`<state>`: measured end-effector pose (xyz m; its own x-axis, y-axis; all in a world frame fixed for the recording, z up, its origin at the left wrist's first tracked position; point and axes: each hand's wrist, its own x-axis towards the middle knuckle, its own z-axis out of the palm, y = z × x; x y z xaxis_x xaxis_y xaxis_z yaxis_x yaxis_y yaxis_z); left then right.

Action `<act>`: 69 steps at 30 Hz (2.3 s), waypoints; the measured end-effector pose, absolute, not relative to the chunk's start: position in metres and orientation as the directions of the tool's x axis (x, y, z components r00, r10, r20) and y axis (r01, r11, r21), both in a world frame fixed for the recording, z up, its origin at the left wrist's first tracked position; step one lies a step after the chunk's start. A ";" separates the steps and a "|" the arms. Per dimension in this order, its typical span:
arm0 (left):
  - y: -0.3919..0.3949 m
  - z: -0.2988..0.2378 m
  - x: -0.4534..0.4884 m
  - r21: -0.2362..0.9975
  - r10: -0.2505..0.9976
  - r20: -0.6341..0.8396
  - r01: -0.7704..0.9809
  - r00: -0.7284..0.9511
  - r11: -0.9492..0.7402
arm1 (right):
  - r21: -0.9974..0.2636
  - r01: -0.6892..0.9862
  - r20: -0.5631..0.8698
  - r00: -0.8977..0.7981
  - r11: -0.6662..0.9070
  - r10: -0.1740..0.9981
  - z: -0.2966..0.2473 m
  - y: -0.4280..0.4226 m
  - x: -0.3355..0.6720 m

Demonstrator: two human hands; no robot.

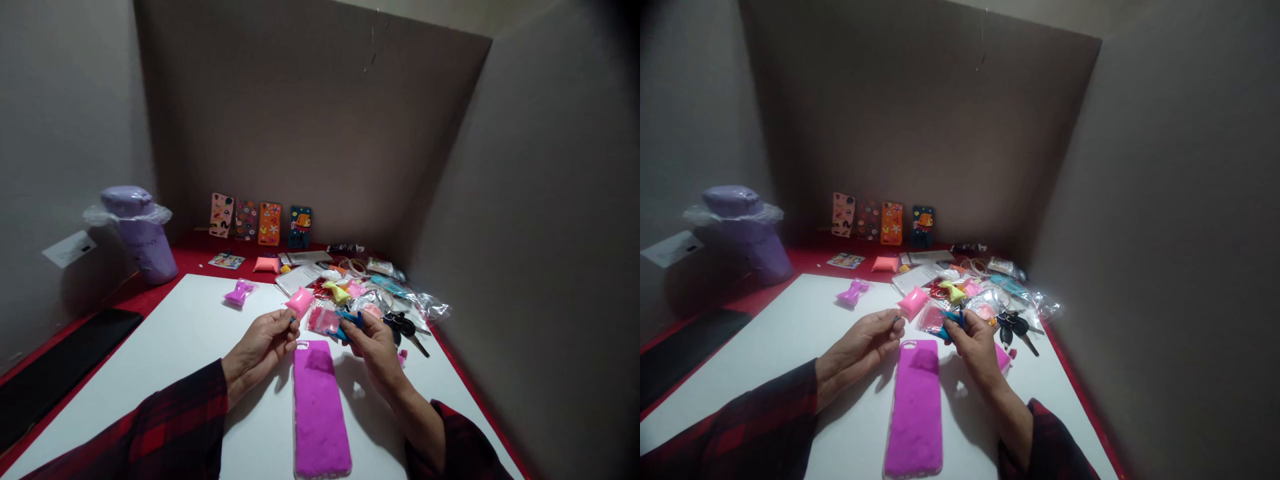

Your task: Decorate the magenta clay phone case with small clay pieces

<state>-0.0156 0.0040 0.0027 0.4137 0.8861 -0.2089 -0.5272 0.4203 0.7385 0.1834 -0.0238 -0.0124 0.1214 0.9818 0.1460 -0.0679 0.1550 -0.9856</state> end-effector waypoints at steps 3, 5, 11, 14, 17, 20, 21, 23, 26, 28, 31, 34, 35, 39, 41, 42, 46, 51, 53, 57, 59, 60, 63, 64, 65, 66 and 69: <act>0.005 0.002 -0.016 0.737 0.891 -0.215 -0.533 0.399 0.416 | -0.986 -0.067 0.145 0.126 0.155 0.981 -0.011 -0.024 0.183; 0.006 0.000 -0.016 0.732 0.891 -0.215 -0.537 0.400 0.418 | -0.986 -0.066 0.145 0.129 0.155 0.981 -0.011 -0.025 0.183; 0.006 -0.002 -0.017 0.734 0.890 -0.212 -0.535 0.405 0.418 | -0.985 -0.060 0.150 0.131 0.159 0.980 -0.010 -0.025 0.182; 0.004 0.003 -0.017 0.731 0.895 -0.221 -0.542 0.387 0.415 | -0.985 -0.059 0.154 0.132 0.163 0.979 -0.011 -0.025 0.183; 0.004 0.005 -0.016 0.716 0.897 -0.258 -0.552 0.359 0.427 | -0.985 -0.057 0.151 0.131 0.160 0.980 -0.013 -0.024 0.184; 0.005 0.004 -0.016 0.705 0.896 -0.274 -0.561 0.349 0.434 | -0.986 -0.055 0.151 0.131 0.160 0.980 -0.015 -0.023 0.184; 0.005 0.004 -0.016 0.704 0.898 -0.273 -0.564 0.346 0.432 | -0.986 -0.054 0.151 0.132 0.160 0.980 -0.015 -0.023 0.184; 0.006 0.003 -0.016 0.706 0.901 -0.266 -0.567 0.343 0.425 | -0.986 -0.051 0.151 0.135 0.159 0.979 -0.016 -0.023 0.184; 0.007 0.002 -0.017 0.712 0.901 -0.247 -0.564 0.356 0.418 | -0.987 -0.043 0.150 0.146 0.157 0.978 -0.016 -0.023 0.184; 0.007 0.003 -0.018 0.717 0.902 -0.243 -0.559 0.358 0.416 | -0.987 -0.038 0.148 0.165 0.156 0.975 -0.015 -0.023 0.185; 0.006 0.004 -0.018 0.739 0.909 -0.238 -0.543 0.343 0.398 | -0.987 -0.030 0.147 0.211 0.156 0.966 -0.014 -0.023 0.187; 0.006 0.006 -0.017 0.777 0.916 -0.214 -0.509 0.338 0.369 | -0.988 -0.029 0.142 0.235 0.153 0.962 -0.014 -0.022 0.188; 0.006 0.006 -0.017 0.791 0.919 -0.205 -0.496 0.338 0.359 | -0.988 -0.029 0.140 0.235 0.151 0.962 -0.013 -0.022 0.187; 0.005 0.004 -0.016 0.826 0.913 -0.222 -0.432 0.343 0.363 | -0.989 -0.027 0.137 0.221 0.147 0.966 -0.012 -0.022 0.184; 0.005 0.001 -0.015 0.834 0.904 -0.242 -0.400 0.354 0.380 | -0.988 -0.018 0.143 0.219 0.150 0.965 -0.013 -0.021 0.184; 0.005 0.000 -0.015 0.836 0.900 -0.241 -0.393 0.364 0.382 | -0.988 -0.010 0.147 0.224 0.153 0.963 -0.014 -0.021 0.185; 0.006 -0.003 -0.015 0.826 0.902 -0.211 -0.425 0.376 0.371 | -0.985 0.029 0.174 0.276 0.172 0.945 -0.017 -0.017 0.192; 0.009 -0.006 -0.014 0.816 0.917 -0.211 -0.455 0.340 0.356 | -0.981 0.058 0.192 0.303 0.183 0.933 -0.022 -0.014 0.196; 0.010 -0.007 -0.014 0.830 0.919 -0.223 -0.432 0.324 0.354 | -0.981 0.070 0.194 0.295 0.181 0.936 -0.023 -0.014 0.195; 0.010 -0.007 -0.012 0.859 0.926 -0.216 -0.390 0.310 0.331 | -0.977 0.090 0.209 0.270 0.191 0.940 -0.023 -0.016 0.192; 0.010 -0.008 -0.011 0.862 0.929 -0.200 -0.395 0.311 0.318 | -0.975 0.092 0.218 0.256 0.200 0.942 -0.022 -0.018 0.190; 0.010 -0.008 -0.010 0.861 0.930 -0.186 -0.403 0.316 0.309 | -0.975 0.089 0.221 0.249 0.205 0.943 -0.021 -0.018 0.189; 0.008 -0.009 -0.008 0.859 0.925 -0.144 -0.418 0.353 0.294 | -0.975 0.073 0.223 0.225 0.212 0.948 -0.018 -0.020 0.186; 0.008 -0.009 -0.008 0.860 0.919 -0.138 -0.415 0.369 0.296 | -0.975 0.061 0.223 0.218 0.215 0.950 -0.017 -0.021 0.184; 0.007 -0.009 -0.008 0.862 0.913 -0.138 -0.407 0.383 0.301 | -0.975 0.048 0.221 0.211 0.216 0.952 -0.017 -0.021 0.183; 0.006 -0.008 -0.008 0.865 0.909 -0.141 -0.397 0.393 0.305 | -0.975 0.038 0.221 0.203 0.218 0.954 -0.016 -0.022 0.182; 0.003 -0.006 -0.007 0.876 0.908 -0.152 -0.373 0.391 0.307 | -0.971 0.044 0.238 0.173 0.234 0.956 -0.017 -0.025 0.180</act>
<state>-0.0068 0.0035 -0.0059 0.3913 0.9077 -0.1517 -0.3728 0.3070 0.8756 0.1799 -0.0247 -0.0168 0.1730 0.9558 0.2378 0.0439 0.2337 -0.9713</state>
